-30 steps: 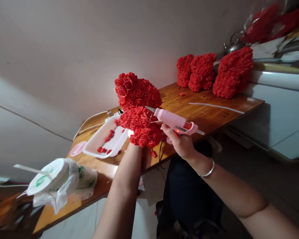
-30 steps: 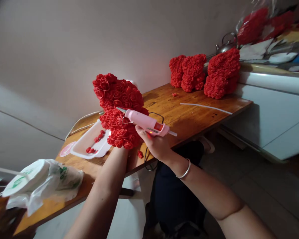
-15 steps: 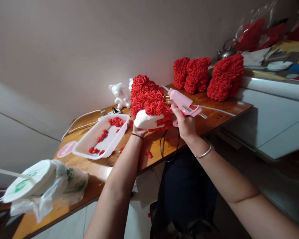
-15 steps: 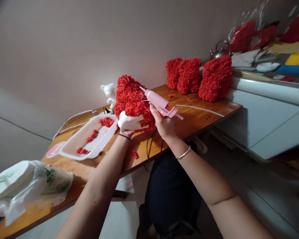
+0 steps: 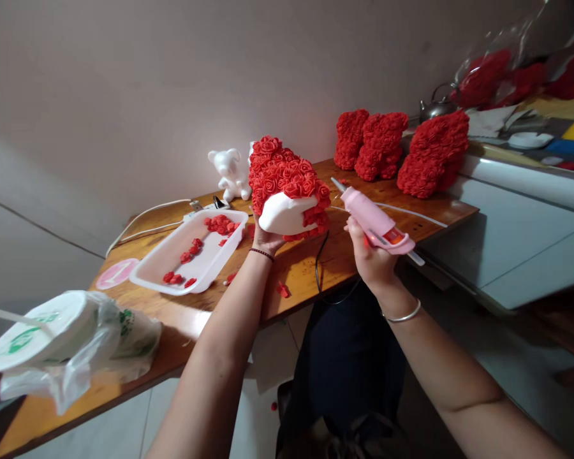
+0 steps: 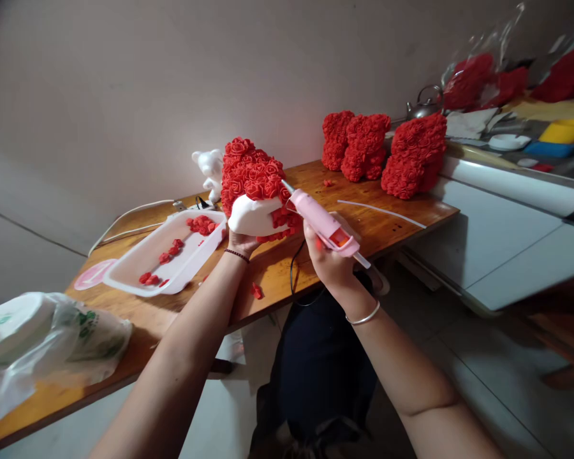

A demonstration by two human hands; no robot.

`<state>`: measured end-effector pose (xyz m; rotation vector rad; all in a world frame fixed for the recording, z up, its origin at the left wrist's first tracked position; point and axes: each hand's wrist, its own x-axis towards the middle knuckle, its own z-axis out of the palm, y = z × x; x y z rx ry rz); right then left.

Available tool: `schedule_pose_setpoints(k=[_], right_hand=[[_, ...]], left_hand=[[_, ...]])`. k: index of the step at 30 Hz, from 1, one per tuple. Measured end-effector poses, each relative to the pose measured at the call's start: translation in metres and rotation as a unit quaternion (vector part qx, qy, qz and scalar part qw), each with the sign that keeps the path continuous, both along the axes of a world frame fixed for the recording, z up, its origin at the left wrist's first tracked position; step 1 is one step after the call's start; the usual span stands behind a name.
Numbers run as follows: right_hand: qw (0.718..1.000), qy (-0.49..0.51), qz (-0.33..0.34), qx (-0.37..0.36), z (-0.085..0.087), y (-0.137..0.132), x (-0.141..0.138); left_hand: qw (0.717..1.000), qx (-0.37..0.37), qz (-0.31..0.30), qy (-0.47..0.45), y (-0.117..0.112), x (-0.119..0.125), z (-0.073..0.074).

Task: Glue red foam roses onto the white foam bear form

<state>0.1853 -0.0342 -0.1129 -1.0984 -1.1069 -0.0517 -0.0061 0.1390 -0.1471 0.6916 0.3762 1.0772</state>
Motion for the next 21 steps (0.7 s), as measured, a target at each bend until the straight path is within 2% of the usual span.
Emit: schedule_pose_setpoints(k=[3, 7, 14, 21], right_hand=[[0.99, -0.133, 0.009, 0.044, 0.009, -0.013, -0.004], [0.974, -0.221, 0.043, 0.032, 0.015, -0.018, -0.011], [0.968, -0.25, -0.019, -0.003, 0.002, -0.003, -0.018], [0.965, -0.255, -0.051, -0.028, 0.006, 0.0, -0.022]], left_hand=[[1.0, -0.022, 0.014, -0.012, 0.0, 0.0, -0.001], [1.0, -0.029, 0.007, -0.004, 0.001, -0.001, -0.002], [1.0, 0.002, -0.018, -0.002, -0.001, -0.001, 0.001], [0.999, 0.02, -0.027, 0.032, -0.005, -0.001, 0.005]])
